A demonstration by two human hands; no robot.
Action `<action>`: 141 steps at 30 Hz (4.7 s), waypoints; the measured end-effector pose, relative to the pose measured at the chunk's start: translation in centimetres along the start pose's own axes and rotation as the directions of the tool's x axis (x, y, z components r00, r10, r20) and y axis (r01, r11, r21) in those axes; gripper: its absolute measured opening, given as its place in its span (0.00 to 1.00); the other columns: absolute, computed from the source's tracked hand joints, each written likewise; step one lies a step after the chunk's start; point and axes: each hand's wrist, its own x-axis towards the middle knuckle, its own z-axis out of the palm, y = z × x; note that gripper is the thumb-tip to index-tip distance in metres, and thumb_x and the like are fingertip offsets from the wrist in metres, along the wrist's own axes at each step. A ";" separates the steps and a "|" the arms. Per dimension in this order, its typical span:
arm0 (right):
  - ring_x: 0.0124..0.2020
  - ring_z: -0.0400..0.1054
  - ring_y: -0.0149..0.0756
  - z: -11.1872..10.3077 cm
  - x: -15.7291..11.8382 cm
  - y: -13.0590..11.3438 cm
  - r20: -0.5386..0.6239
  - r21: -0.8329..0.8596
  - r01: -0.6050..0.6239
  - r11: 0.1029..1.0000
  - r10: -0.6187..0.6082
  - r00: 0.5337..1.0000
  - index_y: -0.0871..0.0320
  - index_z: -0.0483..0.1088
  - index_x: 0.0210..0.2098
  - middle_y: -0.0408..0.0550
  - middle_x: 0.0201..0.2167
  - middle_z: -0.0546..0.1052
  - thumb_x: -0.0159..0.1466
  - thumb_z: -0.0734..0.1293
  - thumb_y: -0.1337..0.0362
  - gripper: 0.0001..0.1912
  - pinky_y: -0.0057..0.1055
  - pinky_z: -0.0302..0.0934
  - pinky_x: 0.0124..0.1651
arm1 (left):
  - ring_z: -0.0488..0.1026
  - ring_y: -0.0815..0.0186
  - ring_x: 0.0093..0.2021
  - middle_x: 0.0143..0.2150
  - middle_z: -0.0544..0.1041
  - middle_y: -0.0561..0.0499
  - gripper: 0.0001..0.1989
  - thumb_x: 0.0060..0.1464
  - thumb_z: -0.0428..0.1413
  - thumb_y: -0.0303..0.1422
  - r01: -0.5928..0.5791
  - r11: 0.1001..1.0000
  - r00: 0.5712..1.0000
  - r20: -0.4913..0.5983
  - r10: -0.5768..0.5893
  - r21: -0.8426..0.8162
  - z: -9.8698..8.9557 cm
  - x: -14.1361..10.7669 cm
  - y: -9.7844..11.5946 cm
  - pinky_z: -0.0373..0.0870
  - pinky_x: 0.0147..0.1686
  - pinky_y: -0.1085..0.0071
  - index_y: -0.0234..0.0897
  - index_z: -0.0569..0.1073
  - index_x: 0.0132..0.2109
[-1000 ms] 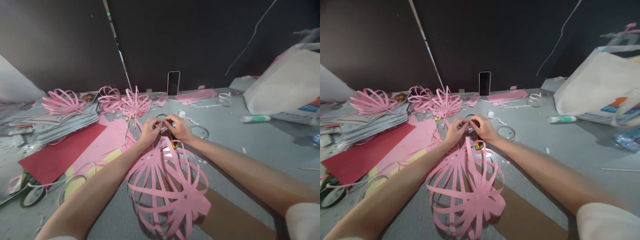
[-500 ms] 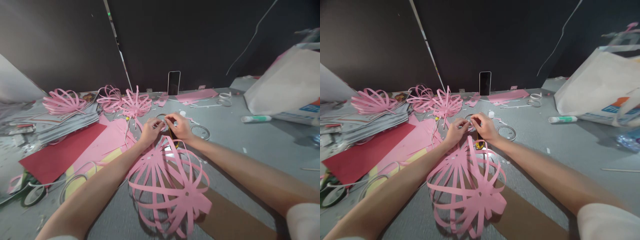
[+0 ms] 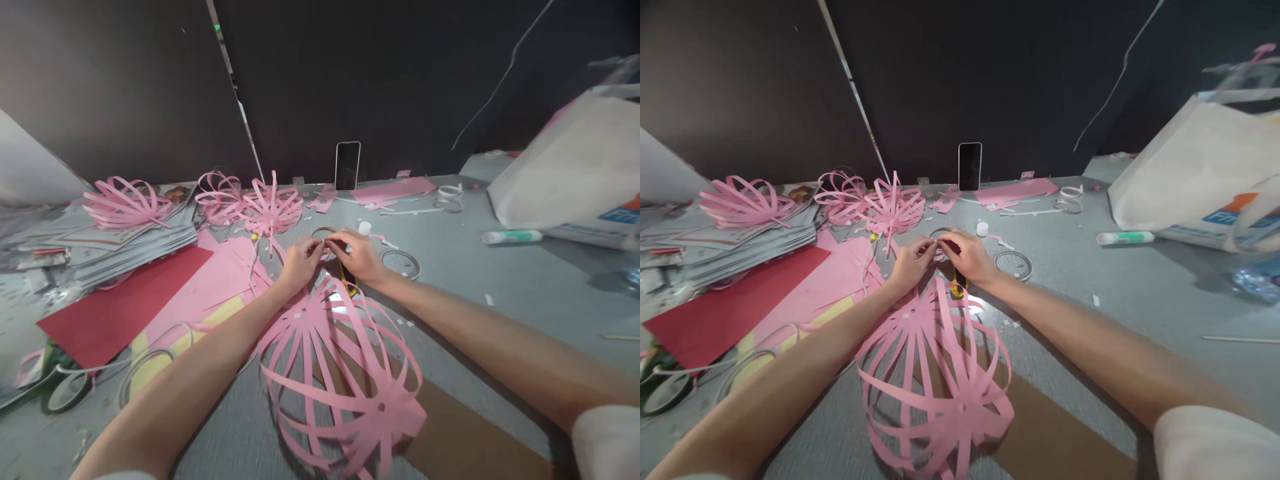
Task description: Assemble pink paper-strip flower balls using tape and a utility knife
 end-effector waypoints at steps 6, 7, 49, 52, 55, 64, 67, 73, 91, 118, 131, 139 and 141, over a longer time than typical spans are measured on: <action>0.36 0.75 0.40 0.0 0.0 0.2 0.004 -0.008 -0.020 1.000 0.020 1.000 0.54 0.77 0.43 0.49 0.37 0.80 0.75 0.65 0.54 0.13 0.35 0.68 0.41 | 0.76 0.63 0.41 0.40 0.80 0.47 0.10 0.67 0.55 0.34 -0.020 0.999 1.000 0.010 0.020 0.029 0.0 -0.1 0.2 0.72 0.43 0.68 0.37 0.78 0.39; 0.36 0.75 0.40 0.0 -0.1 0.3 0.007 -0.008 -0.026 1.000 0.026 1.000 0.54 0.77 0.43 0.49 0.37 0.80 0.75 0.64 0.53 0.14 0.36 0.68 0.41 | 0.75 0.63 0.40 0.40 0.80 0.47 0.10 0.67 0.54 0.34 -0.020 0.999 1.000 0.012 0.020 0.034 0.0 -0.1 0.2 0.72 0.42 0.68 0.37 0.78 0.39; 0.35 0.74 0.40 0.2 0.0 0.6 0.009 -0.017 -0.055 0.998 0.056 0.998 0.54 0.76 0.40 0.49 0.35 0.80 0.75 0.62 0.49 0.18 0.36 0.67 0.41 | 0.77 0.61 0.42 0.40 0.81 0.46 0.12 0.68 0.54 0.36 -0.038 0.997 0.999 0.030 0.036 0.066 -0.1 -0.1 0.5 0.72 0.42 0.67 0.38 0.80 0.40; 0.36 0.74 0.40 0.1 0.0 0.4 0.011 0.004 -0.057 0.998 0.057 0.998 0.54 0.76 0.40 0.49 0.35 0.80 0.75 0.62 0.49 0.18 0.36 0.68 0.41 | 0.76 0.63 0.39 0.38 0.80 0.47 0.12 0.68 0.54 0.36 -0.034 0.998 0.999 0.019 0.033 0.059 -0.1 -0.1 0.4 0.71 0.41 0.67 0.37 0.80 0.39; 0.37 0.75 0.41 0.0 0.0 0.1 0.014 0.006 -0.044 0.999 0.044 0.999 0.54 0.77 0.42 0.49 0.36 0.81 0.74 0.63 0.50 0.16 0.36 0.68 0.42 | 0.76 0.63 0.39 0.38 0.80 0.47 0.12 0.68 0.54 0.36 -0.024 0.999 1.000 0.013 0.023 0.041 -0.1 -0.2 0.3 0.72 0.41 0.67 0.36 0.79 0.40; 0.37 0.75 0.40 -0.1 0.0 0.0 0.017 0.007 -0.043 0.999 0.043 0.999 0.54 0.76 0.42 0.49 0.36 0.80 0.75 0.62 0.51 0.16 0.36 0.68 0.42 | 0.76 0.63 0.39 0.39 0.81 0.47 0.12 0.68 0.54 0.37 -0.029 0.998 0.999 0.021 0.028 0.064 -0.1 -0.1 0.5 0.72 0.41 0.68 0.37 0.80 0.40; 0.37 0.74 0.40 0.0 0.0 0.2 0.020 -0.005 -0.043 0.999 0.043 0.999 0.54 0.76 0.41 0.48 0.36 0.80 0.75 0.62 0.52 0.16 0.36 0.68 0.42 | 0.77 0.63 0.40 0.40 0.82 0.46 0.12 0.68 0.54 0.36 -0.032 0.997 0.999 0.022 0.030 0.064 -0.1 -0.1 0.6 0.72 0.41 0.68 0.37 0.80 0.39; 0.35 0.73 0.39 0.1 0.0 0.4 0.012 -0.011 -0.058 0.998 0.058 0.998 0.55 0.75 0.40 0.48 0.35 0.79 0.75 0.62 0.51 0.17 0.35 0.66 0.40 | 0.76 0.62 0.40 0.39 0.82 0.46 0.12 0.68 0.55 0.36 -0.036 0.997 0.999 0.024 0.035 0.074 -0.1 -0.1 0.7 0.71 0.41 0.67 0.37 0.80 0.40; 0.34 0.71 0.38 -0.4 0.5 -0.3 -0.177 0.095 -0.355 0.930 0.366 0.914 0.57 0.75 0.36 0.47 0.33 0.80 0.70 0.67 0.48 0.18 0.34 0.64 0.40 | 0.78 0.62 0.44 0.42 0.83 0.47 0.13 0.68 0.56 0.39 0.006 1.000 1.000 -0.003 -0.006 0.007 -0.1 -0.1 0.7 0.73 0.46 0.67 0.39 0.82 0.41; 0.18 0.61 0.27 0.4 0.6 3.1 -0.200 0.593 -0.513 0.621 0.730 0.654 0.52 0.67 0.38 0.37 0.28 0.67 0.69 0.63 0.50 0.12 0.25 0.55 0.17 | 0.74 0.70 0.27 0.36 0.79 0.49 0.18 0.66 0.57 0.48 0.166 0.923 0.928 -0.261 -0.265 -0.348 -0.5 0.4 0.5 0.69 0.27 0.73 0.37 0.78 0.45; 0.19 0.61 0.26 0.4 0.8 2.6 -0.201 0.600 -0.509 0.617 0.732 0.651 0.53 0.67 0.36 0.37 0.26 0.67 0.68 0.64 0.51 0.13 0.24 0.55 0.19 | 0.70 0.73 0.25 0.34 0.75 0.52 0.17 0.66 0.56 0.46 0.195 0.898 0.800 -0.465 -0.378 -0.395 -1.0 1.0 -0.6 0.67 0.25 0.75 0.36 0.76 0.39; 0.20 0.61 0.28 0.3 0.8 2.4 -0.175 0.571 -0.518 0.637 0.710 0.682 0.53 0.68 0.37 0.38 0.27 0.67 0.68 0.63 0.53 0.11 0.26 0.55 0.22 | 0.65 0.72 0.21 0.25 0.71 0.55 0.18 0.64 0.58 0.49 0.205 0.904 0.858 -0.376 -0.350 -0.374 -0.9 0.4 0.6 0.62 0.20 0.75 0.37 0.78 0.43; 0.22 0.61 0.29 0.1 0.7 2.1 -0.182 0.511 -0.520 0.685 0.677 0.713 0.53 0.68 0.37 0.39 0.28 0.68 0.68 0.62 0.53 0.11 0.27 0.56 0.23 | 0.66 0.72 0.22 0.26 0.72 0.54 0.19 0.64 0.58 0.49 0.203 0.914 0.863 -0.378 -0.337 -0.352 -0.9 0.3 0.8 0.64 0.22 0.74 0.37 0.79 0.43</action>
